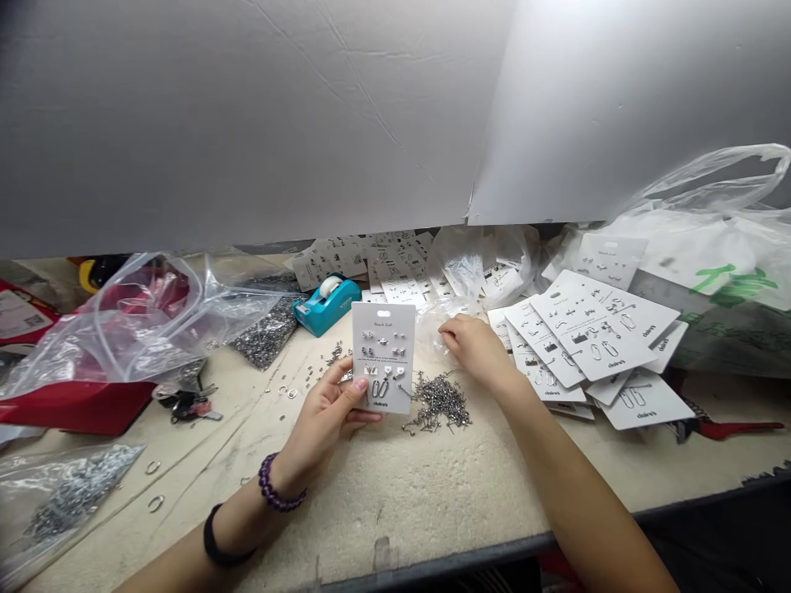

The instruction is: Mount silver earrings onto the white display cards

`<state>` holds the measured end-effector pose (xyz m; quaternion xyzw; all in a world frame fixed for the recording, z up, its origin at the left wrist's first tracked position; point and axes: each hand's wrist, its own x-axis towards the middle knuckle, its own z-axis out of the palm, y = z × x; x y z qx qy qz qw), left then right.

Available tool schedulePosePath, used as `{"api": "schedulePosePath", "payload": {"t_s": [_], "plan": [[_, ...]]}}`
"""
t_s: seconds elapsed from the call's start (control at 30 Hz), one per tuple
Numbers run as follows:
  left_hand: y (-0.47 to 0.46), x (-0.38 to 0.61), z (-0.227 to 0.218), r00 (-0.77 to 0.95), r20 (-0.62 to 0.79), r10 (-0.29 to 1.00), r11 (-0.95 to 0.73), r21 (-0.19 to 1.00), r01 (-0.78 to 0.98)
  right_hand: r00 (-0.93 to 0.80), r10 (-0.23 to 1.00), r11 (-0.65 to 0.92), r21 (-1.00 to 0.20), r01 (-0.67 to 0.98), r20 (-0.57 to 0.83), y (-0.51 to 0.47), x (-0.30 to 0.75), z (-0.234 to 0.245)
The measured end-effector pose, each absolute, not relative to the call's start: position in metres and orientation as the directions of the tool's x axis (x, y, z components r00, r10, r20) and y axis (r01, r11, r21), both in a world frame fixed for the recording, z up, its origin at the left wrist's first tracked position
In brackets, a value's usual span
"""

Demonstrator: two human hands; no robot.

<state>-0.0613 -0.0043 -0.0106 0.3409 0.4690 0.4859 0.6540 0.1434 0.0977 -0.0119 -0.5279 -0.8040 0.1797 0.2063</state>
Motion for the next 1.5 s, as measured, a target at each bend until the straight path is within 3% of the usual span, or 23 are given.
{"api": "schedulePosePath", "payload": {"t_s": [0.23, 0.33, 0.43, 0.57, 0.63, 0.7, 0.8, 1.07, 1.37, 1.5], "plan": [[-0.002, -0.067, -0.002, 0.119, -0.218, 0.969, 0.246, 0.778, -0.578, -0.327, 0.938, 0.340, -0.473, 0.813, 0.113, 0.103, 0.139, -0.006], [-0.001, -0.076, 0.005, 0.125, -0.223, 0.967, 0.241, 0.632, -0.736, -0.270, 0.948, 0.319, -0.556, 0.768, 0.170, 0.089, 0.145, 0.007], [0.002, -0.088, 0.009, 0.163, -0.257, 0.953, 0.266, 0.443, -0.856, -0.191, 0.923, 0.373, -0.655, 0.657, 0.334, 0.074, 0.141, 0.018], [0.006, -0.099, 0.012, 0.187, -0.223, 0.957, 0.253, 0.324, -0.911, -0.357, 0.793, 0.581, -0.433, 0.689, 0.494, 0.065, 0.115, 0.023], [0.007, -0.101, 0.013, 0.208, -0.198, 0.958, 0.259, 0.287, -0.922, -0.499, 0.768, 0.634, -0.363, 0.683, 0.402, 0.065, 0.099, 0.021], [0.007, -0.100, 0.014, 0.235, -0.190, 0.953, 0.279, 0.253, -0.927, -0.620, 0.753, 0.655, -0.333, 0.678, 0.219, 0.066, 0.083, 0.018], [0.005, -0.098, 0.014, 0.250, -0.207, 0.946, 0.296, 0.234, -0.926, -0.679, 0.733, 0.663, -0.257, 0.703, 0.031, 0.067, 0.066, 0.012], [0.003, -0.099, 0.014, 0.273, -0.120, 0.955, 0.290, 0.168, -0.942, -0.676, 0.736, 0.668, -0.127, 0.734, -0.038, 0.069, 0.052, -0.002], [0.005, -0.103, 0.013, 0.268, -0.099, 0.958, 0.277, 0.096, -0.956, -0.828, 0.546, 0.838, 0.066, 0.542, -0.131, 0.060, 0.046, -0.003], [0.006, -0.104, 0.014, 0.258, -0.107, 0.960, 0.268, 0.099, -0.958, -0.842, 0.523, 0.852, 0.115, 0.511, -0.132, 0.061, 0.049, -0.005]]}}
